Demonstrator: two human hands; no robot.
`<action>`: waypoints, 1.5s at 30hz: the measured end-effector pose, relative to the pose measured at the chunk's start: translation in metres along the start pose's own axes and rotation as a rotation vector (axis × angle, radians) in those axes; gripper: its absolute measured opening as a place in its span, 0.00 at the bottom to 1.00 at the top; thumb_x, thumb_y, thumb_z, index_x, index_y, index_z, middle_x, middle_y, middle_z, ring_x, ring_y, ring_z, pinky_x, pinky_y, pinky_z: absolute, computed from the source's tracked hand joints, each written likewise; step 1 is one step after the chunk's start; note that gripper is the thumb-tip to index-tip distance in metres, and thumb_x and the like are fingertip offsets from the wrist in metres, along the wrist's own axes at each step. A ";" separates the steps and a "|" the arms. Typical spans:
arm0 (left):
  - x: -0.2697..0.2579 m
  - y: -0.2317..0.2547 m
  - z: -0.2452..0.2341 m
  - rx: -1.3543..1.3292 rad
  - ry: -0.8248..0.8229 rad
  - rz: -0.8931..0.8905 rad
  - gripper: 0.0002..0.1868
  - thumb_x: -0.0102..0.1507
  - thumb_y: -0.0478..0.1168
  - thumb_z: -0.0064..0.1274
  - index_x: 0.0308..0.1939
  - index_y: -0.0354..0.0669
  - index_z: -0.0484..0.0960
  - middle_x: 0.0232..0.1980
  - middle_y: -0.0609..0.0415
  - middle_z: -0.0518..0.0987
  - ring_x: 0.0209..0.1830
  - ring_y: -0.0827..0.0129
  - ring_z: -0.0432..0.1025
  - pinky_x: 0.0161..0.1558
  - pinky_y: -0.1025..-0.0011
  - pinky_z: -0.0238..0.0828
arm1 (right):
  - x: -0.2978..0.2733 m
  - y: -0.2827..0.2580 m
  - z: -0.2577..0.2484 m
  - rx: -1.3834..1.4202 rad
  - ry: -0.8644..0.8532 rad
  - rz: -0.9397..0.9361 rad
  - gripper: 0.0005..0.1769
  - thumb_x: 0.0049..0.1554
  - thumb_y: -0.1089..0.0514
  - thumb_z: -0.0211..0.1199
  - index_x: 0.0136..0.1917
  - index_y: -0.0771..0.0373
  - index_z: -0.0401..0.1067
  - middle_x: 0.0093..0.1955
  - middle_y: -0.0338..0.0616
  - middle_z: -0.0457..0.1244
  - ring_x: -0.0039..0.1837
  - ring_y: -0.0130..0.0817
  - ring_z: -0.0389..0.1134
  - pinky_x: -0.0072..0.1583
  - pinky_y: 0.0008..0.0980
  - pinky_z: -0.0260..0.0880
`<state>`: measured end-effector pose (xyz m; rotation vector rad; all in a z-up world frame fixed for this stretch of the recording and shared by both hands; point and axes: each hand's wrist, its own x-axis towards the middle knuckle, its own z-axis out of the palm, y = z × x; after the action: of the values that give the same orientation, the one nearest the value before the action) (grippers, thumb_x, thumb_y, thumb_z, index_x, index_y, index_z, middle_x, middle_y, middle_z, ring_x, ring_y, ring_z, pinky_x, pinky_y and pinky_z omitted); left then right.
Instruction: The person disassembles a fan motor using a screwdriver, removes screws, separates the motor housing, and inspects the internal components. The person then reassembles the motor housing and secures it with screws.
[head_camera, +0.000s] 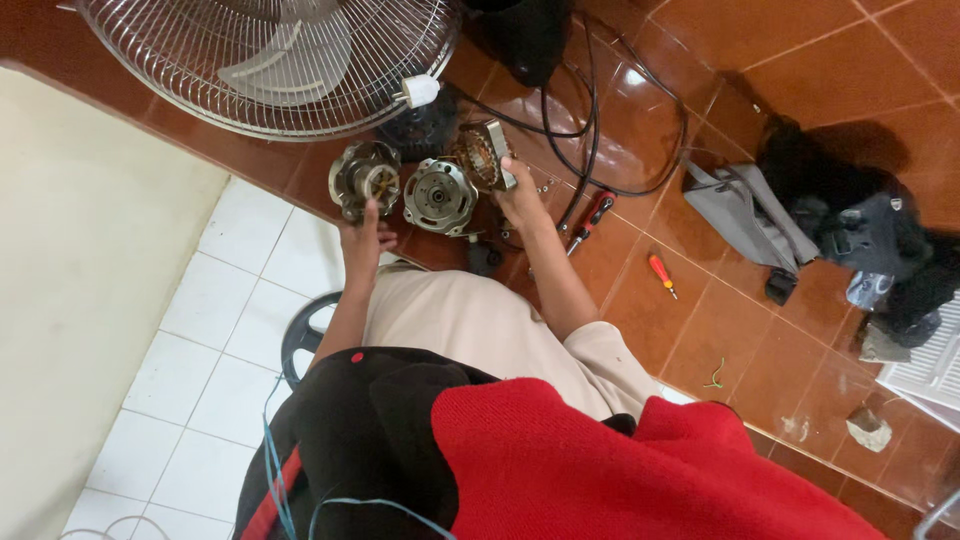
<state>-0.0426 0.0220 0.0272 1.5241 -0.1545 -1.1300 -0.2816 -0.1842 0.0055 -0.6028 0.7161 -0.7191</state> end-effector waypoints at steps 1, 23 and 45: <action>-0.003 -0.002 -0.001 -0.078 -0.073 -0.134 0.46 0.61 0.67 0.52 0.71 0.37 0.59 0.53 0.35 0.78 0.48 0.48 0.77 0.41 0.63 0.80 | 0.002 0.001 -0.004 0.020 -0.018 0.010 0.32 0.56 0.45 0.65 0.68 0.67 0.69 0.66 0.48 0.67 0.69 0.43 0.65 0.74 0.43 0.61; 0.015 0.002 0.009 0.049 -0.132 0.050 0.25 0.67 0.49 0.56 0.57 0.32 0.71 0.48 0.43 0.83 0.41 0.61 0.83 0.42 0.68 0.82 | -0.021 -0.019 0.040 -0.213 -0.014 -0.040 0.46 0.54 0.51 0.66 0.80 0.65 0.53 0.71 0.50 0.60 0.71 0.43 0.62 0.72 0.44 0.62; 0.034 -0.026 0.049 0.335 -0.294 0.171 0.23 0.72 0.53 0.43 0.52 0.34 0.77 0.42 0.46 0.83 0.36 0.64 0.81 0.29 0.70 0.82 | -0.066 -0.038 0.094 -1.526 -0.226 -0.488 0.63 0.38 0.47 0.84 0.78 0.61 0.54 0.77 0.55 0.54 0.80 0.53 0.52 0.79 0.58 0.43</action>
<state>-0.0714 -0.0259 -0.0062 1.5907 -0.6907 -1.2273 -0.2606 -0.1347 0.1137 -2.2683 0.8284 -0.4066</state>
